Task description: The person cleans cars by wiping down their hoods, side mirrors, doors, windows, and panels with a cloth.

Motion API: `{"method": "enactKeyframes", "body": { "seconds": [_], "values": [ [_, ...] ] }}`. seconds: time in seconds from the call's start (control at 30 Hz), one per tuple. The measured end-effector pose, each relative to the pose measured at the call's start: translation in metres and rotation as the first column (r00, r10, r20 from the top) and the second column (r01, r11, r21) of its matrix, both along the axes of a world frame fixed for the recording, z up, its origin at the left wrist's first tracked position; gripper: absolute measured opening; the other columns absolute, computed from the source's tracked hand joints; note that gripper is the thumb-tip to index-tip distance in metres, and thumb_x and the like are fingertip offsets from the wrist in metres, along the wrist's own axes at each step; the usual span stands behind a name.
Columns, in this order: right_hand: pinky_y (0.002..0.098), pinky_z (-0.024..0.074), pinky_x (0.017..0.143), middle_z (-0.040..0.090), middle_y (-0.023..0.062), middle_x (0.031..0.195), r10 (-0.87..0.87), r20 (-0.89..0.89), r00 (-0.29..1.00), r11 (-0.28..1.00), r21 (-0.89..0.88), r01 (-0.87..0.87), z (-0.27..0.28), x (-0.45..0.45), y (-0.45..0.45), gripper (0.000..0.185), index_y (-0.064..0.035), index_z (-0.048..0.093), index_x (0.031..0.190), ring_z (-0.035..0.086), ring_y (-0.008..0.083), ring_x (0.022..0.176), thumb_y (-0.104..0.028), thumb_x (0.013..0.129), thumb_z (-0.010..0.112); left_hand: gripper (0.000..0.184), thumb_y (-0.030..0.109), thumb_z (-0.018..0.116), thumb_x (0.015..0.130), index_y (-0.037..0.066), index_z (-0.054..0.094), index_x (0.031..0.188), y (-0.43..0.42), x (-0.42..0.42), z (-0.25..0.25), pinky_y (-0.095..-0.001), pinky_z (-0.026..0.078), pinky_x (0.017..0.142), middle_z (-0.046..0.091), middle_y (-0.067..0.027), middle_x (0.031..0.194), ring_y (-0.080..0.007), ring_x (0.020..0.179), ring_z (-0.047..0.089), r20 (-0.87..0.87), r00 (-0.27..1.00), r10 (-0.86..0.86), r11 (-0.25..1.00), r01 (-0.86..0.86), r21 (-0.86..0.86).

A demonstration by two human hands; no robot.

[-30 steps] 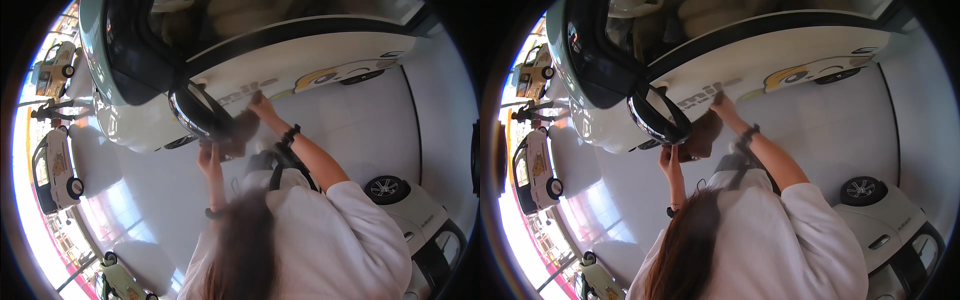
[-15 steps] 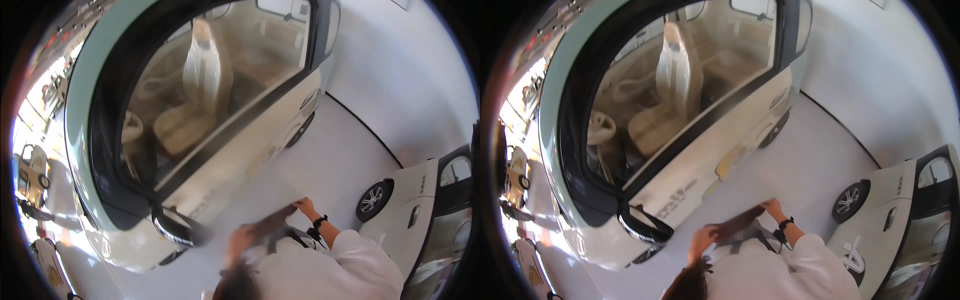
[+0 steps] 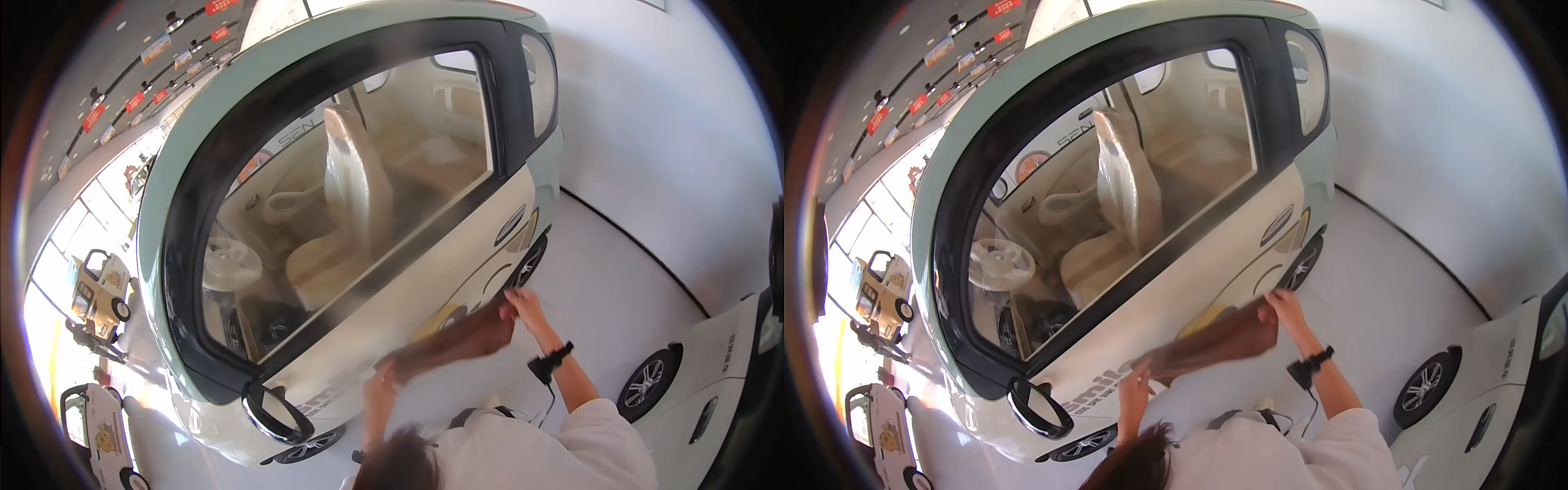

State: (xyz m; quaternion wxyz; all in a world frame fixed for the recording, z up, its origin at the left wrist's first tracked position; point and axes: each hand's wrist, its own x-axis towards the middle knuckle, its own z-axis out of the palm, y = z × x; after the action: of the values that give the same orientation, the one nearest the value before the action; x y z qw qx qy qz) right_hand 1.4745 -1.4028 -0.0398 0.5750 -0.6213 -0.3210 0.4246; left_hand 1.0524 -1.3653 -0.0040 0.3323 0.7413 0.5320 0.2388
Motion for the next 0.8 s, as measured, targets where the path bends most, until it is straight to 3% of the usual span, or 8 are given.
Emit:
{"method": "enactKeyframes", "body": {
  "seconds": [0.1, 0.2, 0.3, 0.4, 0.5, 0.53, 0.6, 0.8],
  "values": [
    [0.0261, 0.0569, 0.063, 0.073, 0.0127, 0.099, 0.023, -0.08, 0.997, 0.954, 0.3, 0.002, 0.108, 0.011, 0.076, 0.029, 0.0015, 0.061, 0.111, 0.073, 0.0177, 0.081, -0.026, 0.103, 0.058, 0.03, 0.015, 0.052, 0.102, 0.012, 0.066, 0.128, 0.017, 0.058, 0.038, -0.0353, 0.052, 0.066, 0.073, -0.0132, 0.087, -0.0216, 0.071, 0.066, 0.276, 0.955, 0.109, 0.994, -0.111, -0.01],
    [0.0266, 0.0541, 0.087, 0.071, 0.0121, 0.113, 0.02, 0.386, 0.922, 0.783, 0.568, -0.254, 0.243, 0.001, 0.117, 0.032, 0.0018, 0.055, 0.125, 0.069, 0.0182, 0.106, -0.021, 0.103, 0.057, 0.03, 0.009, 0.053, 0.103, 0.0, 0.062, 0.13, 0.054, 0.09, 0.056, -0.0301, 0.057, 0.077, 0.064, -0.0116, 0.128, -0.0167, 0.097, 0.068, 0.639, 0.769, 0.027, 0.975, -0.161, 0.153],
    [0.032, 0.0511, 0.097, 0.065, 0.0136, 0.13, -0.12, 0.582, 0.804, 0.562, 0.708, -0.428, 0.349, -0.011, 0.152, 0.042, -0.0024, 0.048, 0.136, 0.065, 0.0244, 0.117, -0.018, 0.099, 0.062, 0.031, 0.006, 0.056, 0.101, -0.003, 0.059, 0.131, 0.075, 0.101, 0.133, -0.0325, 0.057, 0.087, 0.06, -0.0141, 0.134, -0.0229, 0.108, 0.067, 0.518, 0.855, 0.036, 0.81, -0.328, 0.485],
    [0.0451, 0.0519, 0.091, 0.064, 0.024, 0.122, -0.539, 0.559, 0.63, 0.226, 0.817, -0.531, 0.424, -0.024, 0.207, 0.066, -0.0003, 0.036, 0.141, 0.063, 0.0417, 0.11, -0.025, 0.09, 0.071, 0.042, 0.017, 0.058, 0.102, -0.004, 0.054, 0.137, 0.081, 0.131, 0.218, -0.0373, 0.044, 0.105, 0.059, -0.0155, 0.136, -0.0256, 0.12, 0.058, 0.701, 0.712, -0.05, 0.719, -0.461, 0.52],
    [0.0489, 0.054, 0.078, 0.069, 0.023, 0.093, -0.486, 0.756, 0.438, 0.408, 0.64, -0.651, 0.476, -0.039, 0.24, 0.068, -0.0056, 0.041, 0.142, 0.067, 0.0408, 0.091, -0.026, 0.085, 0.073, 0.051, 0.021, 0.055, 0.103, -0.002, 0.043, 0.147, 0.108, 0.161, 0.261, -0.043, 0.037, 0.111, 0.048, -0.0205, 0.147, -0.0315, 0.13, 0.05, 0.634, 0.763, -0.125, 0.509, -0.499, 0.701],
    [0.0477, 0.0551, 0.077, 0.07, 0.021, 0.092, -0.618, 0.668, 0.415, 0.262, 0.673, -0.692, 0.481, -0.042, 0.265, 0.068, -0.0057, 0.045, 0.141, 0.068, 0.039, 0.088, -0.034, 0.086, 0.073, 0.054, 0.025, 0.054, 0.103, 0.0, 0.041, 0.148, 0.119, 0.174, 0.272, -0.0439, 0.034, 0.113, 0.045, -0.021, 0.149, -0.0331, 0.135, 0.044, 0.574, 0.816, -0.069, 0.435, -0.493, 0.753],
    [0.0467, 0.0535, 0.08, 0.07, 0.019, 0.092, -0.613, 0.736, 0.286, 0.358, 0.582, -0.731, 0.493, -0.041, 0.289, 0.068, -0.0062, 0.046, 0.142, 0.068, 0.0367, 0.091, -0.037, 0.087, 0.072, 0.059, 0.032, 0.052, 0.104, 0.002, 0.036, 0.152, 0.143, 0.203, 0.283, -0.0458, 0.027, 0.117, 0.039, -0.022, 0.153, -0.0364, 0.145, 0.033, 0.478, 0.875, 0.074, 0.3, -0.476, 0.827],
    [0.0453, 0.0496, 0.098, 0.067, 0.0168, 0.12, -0.512, 0.858, 0.044, 0.443, 0.307, -0.842, 0.503, -0.002, 0.351, 0.073, -0.0216, 0.046, 0.146, 0.062, 0.0368, 0.115, -0.058, 0.086, 0.067, 0.066, 0.038, 0.052, 0.103, 0.002, 0.031, 0.154, 0.228, 0.284, 0.262, -0.0493, 0.032, 0.109, 0.04, -0.0283, 0.15, -0.0448, 0.131, 0.042, 0.492, 0.83, 0.263, 0.382, -0.557, 0.737]
  ]
}}
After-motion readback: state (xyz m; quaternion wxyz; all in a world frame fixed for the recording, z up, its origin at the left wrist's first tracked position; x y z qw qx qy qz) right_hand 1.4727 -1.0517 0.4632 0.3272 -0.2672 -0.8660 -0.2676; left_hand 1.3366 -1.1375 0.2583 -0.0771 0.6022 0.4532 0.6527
